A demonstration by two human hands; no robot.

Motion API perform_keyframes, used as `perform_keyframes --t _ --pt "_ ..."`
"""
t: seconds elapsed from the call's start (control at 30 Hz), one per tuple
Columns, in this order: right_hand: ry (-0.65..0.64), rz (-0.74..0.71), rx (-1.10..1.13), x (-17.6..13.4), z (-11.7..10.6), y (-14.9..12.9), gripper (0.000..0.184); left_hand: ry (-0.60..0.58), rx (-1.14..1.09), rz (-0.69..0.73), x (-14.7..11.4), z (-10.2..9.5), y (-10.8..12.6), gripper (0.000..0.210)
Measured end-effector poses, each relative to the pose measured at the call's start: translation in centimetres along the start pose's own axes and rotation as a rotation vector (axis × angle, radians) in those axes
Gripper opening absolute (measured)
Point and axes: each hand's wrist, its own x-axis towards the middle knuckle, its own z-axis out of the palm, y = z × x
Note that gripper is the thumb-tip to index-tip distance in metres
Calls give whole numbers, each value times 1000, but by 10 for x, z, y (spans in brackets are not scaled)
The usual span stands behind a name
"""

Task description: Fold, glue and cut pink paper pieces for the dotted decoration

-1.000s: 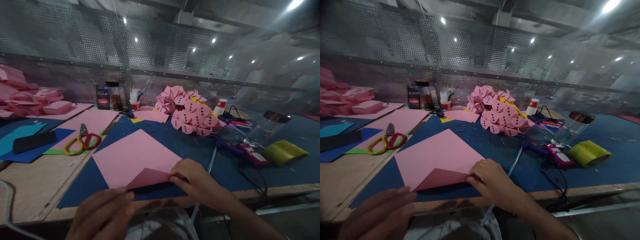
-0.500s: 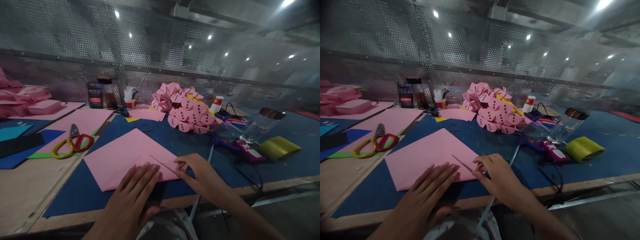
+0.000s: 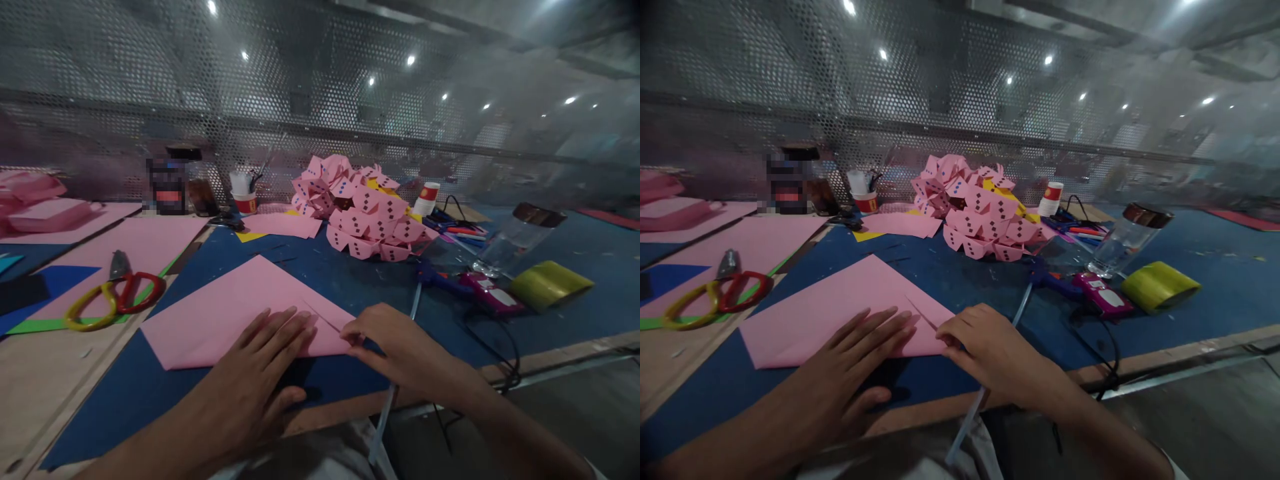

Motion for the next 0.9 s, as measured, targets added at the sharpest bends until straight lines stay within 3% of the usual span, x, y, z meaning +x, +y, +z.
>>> perform_keyframes --t 0.17,0.3,0.43,0.57,0.9 --pt "27 35 28 2 2 1 17 -60 -102 24 3 -7 -13 66" --pt "60 69 66 4 6 4 16 -11 -92 12 4 -19 -17 63" --pt "76 92 81 7 9 7 15 -5 -40 138 10 -25 -21 50" --pt "69 83 93 10 9 8 14 40 10 199 14 -23 -29 49" --pt "90 88 87 11 3 5 13 33 -51 162 12 -14 -39 58"
